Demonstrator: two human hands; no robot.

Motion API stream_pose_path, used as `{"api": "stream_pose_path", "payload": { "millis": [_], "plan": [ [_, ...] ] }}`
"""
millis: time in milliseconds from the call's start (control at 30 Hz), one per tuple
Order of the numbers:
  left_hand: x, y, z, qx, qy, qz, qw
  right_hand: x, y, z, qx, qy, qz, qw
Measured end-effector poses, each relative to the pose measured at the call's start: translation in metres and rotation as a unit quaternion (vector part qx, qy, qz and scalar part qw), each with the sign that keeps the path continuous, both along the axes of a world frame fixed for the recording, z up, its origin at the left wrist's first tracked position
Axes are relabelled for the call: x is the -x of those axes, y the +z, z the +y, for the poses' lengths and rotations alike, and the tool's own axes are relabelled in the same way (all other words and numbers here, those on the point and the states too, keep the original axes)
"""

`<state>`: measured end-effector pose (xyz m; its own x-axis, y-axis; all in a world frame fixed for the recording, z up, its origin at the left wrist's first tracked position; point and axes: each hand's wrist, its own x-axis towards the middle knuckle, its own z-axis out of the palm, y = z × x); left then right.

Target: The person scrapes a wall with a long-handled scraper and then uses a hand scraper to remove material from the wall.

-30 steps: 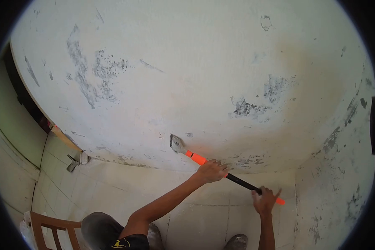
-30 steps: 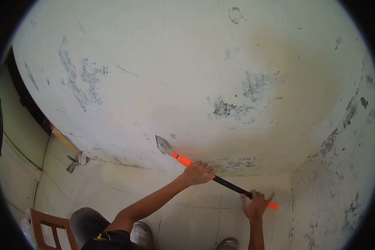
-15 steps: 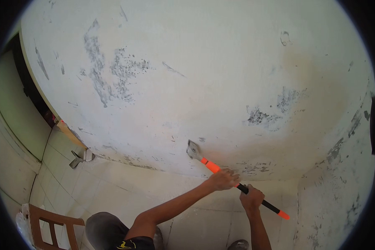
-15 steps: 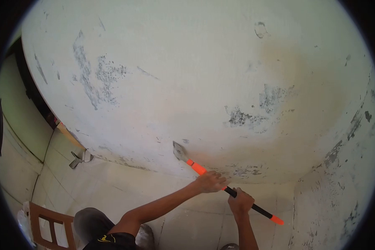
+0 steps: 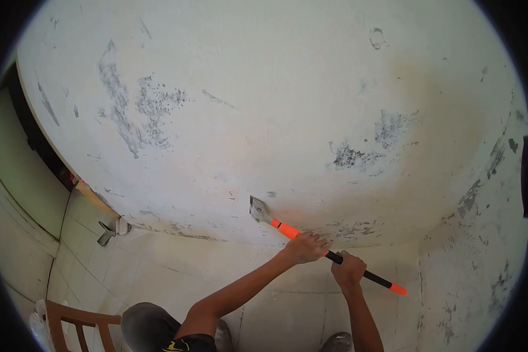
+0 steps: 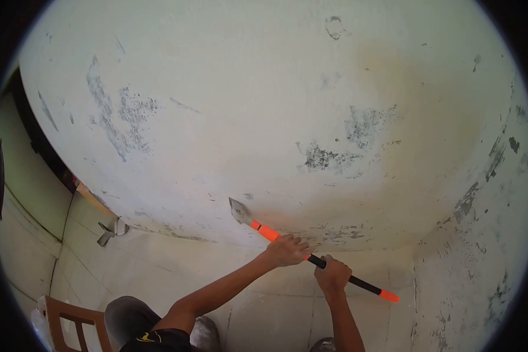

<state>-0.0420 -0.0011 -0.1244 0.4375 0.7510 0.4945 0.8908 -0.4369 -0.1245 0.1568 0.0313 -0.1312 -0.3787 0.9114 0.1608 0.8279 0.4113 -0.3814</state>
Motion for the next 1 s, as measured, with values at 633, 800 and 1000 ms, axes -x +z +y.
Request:
{"api": "stream_pose_path", "payload": {
  "millis": [633, 800, 1000],
  "plan": [
    [-0.036, -0.007, 0.013, 0.002, -0.034, 0.067, 0.997, -0.025, -0.016, -0.004, -0.017, -0.055, 0.012, 0.998],
    [-0.013, 0.003, 0.007, 0.007, -0.022, 0.025, 0.999, -0.009, -0.006, 0.0, -0.001, -0.046, 0.028, 0.999],
    [-0.022, 0.003, 0.006, 0.032, -0.008, 0.025, 0.999, -0.015, -0.016, 0.0, 0.012, -0.024, 0.067, 0.997]
  ]
}}
